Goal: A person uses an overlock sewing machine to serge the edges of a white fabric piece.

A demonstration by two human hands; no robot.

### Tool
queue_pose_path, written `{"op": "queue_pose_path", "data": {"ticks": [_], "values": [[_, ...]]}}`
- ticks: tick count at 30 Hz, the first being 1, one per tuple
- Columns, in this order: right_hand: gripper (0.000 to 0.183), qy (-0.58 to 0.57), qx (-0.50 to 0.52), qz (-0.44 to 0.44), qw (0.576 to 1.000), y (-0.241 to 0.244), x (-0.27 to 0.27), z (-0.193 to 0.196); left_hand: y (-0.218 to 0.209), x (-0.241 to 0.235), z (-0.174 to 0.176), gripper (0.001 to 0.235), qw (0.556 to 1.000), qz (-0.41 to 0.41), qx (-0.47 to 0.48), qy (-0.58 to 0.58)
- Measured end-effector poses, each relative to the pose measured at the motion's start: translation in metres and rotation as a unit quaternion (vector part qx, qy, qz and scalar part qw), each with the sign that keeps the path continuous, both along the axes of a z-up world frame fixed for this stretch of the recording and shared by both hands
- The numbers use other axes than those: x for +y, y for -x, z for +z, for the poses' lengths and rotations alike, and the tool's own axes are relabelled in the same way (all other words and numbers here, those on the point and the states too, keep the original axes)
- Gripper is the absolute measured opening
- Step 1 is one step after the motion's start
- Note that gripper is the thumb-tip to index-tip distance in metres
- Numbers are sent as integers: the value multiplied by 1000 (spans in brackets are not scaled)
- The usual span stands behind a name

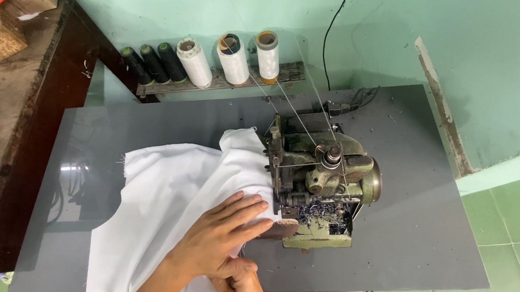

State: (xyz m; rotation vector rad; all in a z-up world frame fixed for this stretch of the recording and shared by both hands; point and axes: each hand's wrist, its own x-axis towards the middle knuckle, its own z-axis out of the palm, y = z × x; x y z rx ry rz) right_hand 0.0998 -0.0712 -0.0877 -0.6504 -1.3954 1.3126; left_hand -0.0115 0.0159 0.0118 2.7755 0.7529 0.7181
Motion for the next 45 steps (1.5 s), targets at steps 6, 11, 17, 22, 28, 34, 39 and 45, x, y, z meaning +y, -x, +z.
{"op": "queue_pose_path", "data": {"ticks": [6, 11, 17, 22, 28, 34, 39, 45], "values": [[42, 0, 14, 22, 1000, -6, 9, 14, -1, 8, 4, 76, 1000, 0, 1, 9], [16, -43, -175, -99, 979, -14, 5, -16, -2, 15, 8, 77, 1000, 8, -4, 5], [8, -144, -338, -176, 913, -36, 15, 16, -2, 22, 10, 76, 1000, 16, 3, 4], [47, 38, -197, -18, 979, -42, 17, 8, -2, 25, 9, 68, 999, 43, 12, -24], [33, 298, -6, 112, 948, -43, 10, 5, -1, 22, 7, 74, 994, 83, 22, -62], [4, 177, -10, 285, 942, -68, 14, 2, 0, 4, 9, 86, 992, 107, 21, -69], [12, 187, -45, 296, 936, -84, 6, -16, -3, -21, -7, 91, 986, 143, 34, -79], [15, 273, -141, 326, 894, -109, -3, 11, -16, -57, -17, 83, 970, 217, 32, -109]]}}
